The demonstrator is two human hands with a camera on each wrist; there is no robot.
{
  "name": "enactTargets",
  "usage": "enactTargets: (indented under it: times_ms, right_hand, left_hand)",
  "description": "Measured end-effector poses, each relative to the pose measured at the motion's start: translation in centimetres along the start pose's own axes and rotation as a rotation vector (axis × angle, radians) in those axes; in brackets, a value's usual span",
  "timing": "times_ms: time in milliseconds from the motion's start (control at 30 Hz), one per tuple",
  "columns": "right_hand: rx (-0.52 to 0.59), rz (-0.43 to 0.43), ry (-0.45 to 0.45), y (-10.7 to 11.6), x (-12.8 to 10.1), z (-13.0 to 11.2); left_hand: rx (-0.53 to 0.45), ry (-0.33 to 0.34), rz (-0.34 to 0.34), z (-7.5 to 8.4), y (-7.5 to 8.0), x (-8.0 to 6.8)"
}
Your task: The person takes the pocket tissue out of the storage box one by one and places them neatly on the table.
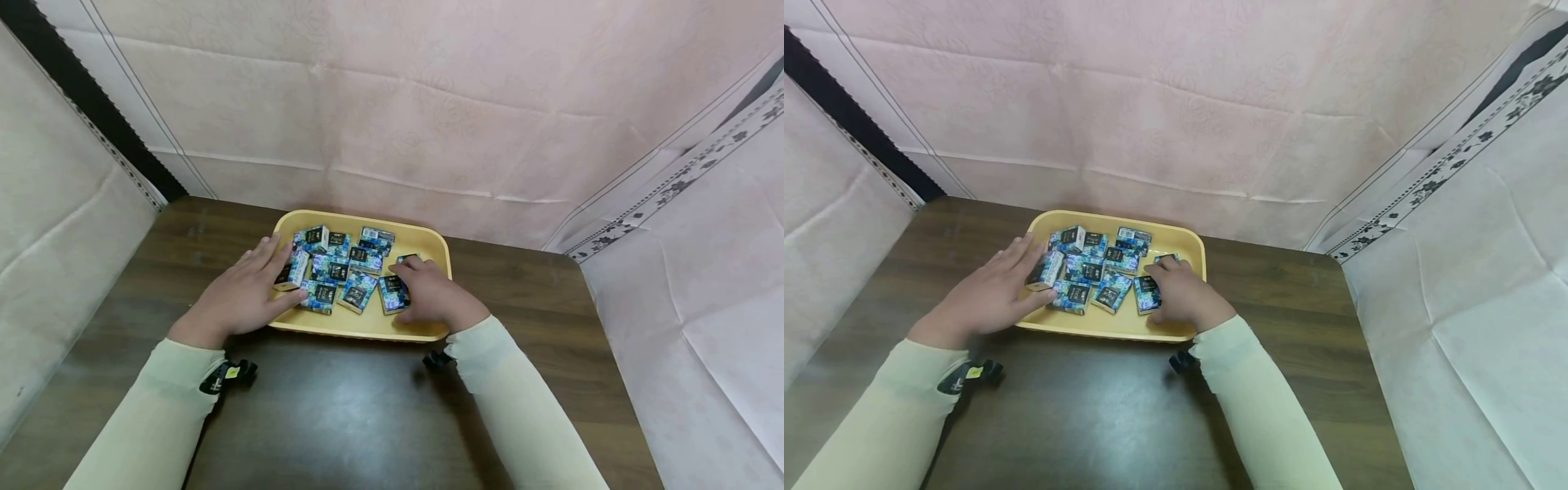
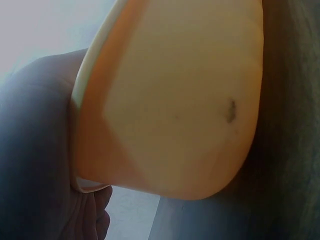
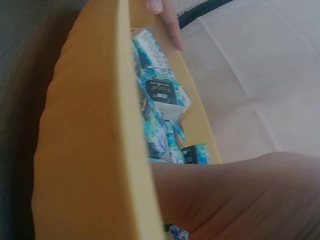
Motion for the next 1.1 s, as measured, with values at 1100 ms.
enactTargets:
  times_ms: [1100]
  right_hand:
    - [-0.02,0.143,0.074,3.5,-5.7,-1.0]
  left_hand:
    - [-0.006,-0.012,-0.006,0.1,0.0,-0.2]
Point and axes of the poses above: each hand's wrist, its own x-axis towards the middle knuckle, its own y-axis out of the back of the hand, z = x × y, the point moved 8 cm from there along x, towards the middle knuckle, and after that the axes turned 12 degrees about -z, right-handed, at the moved point
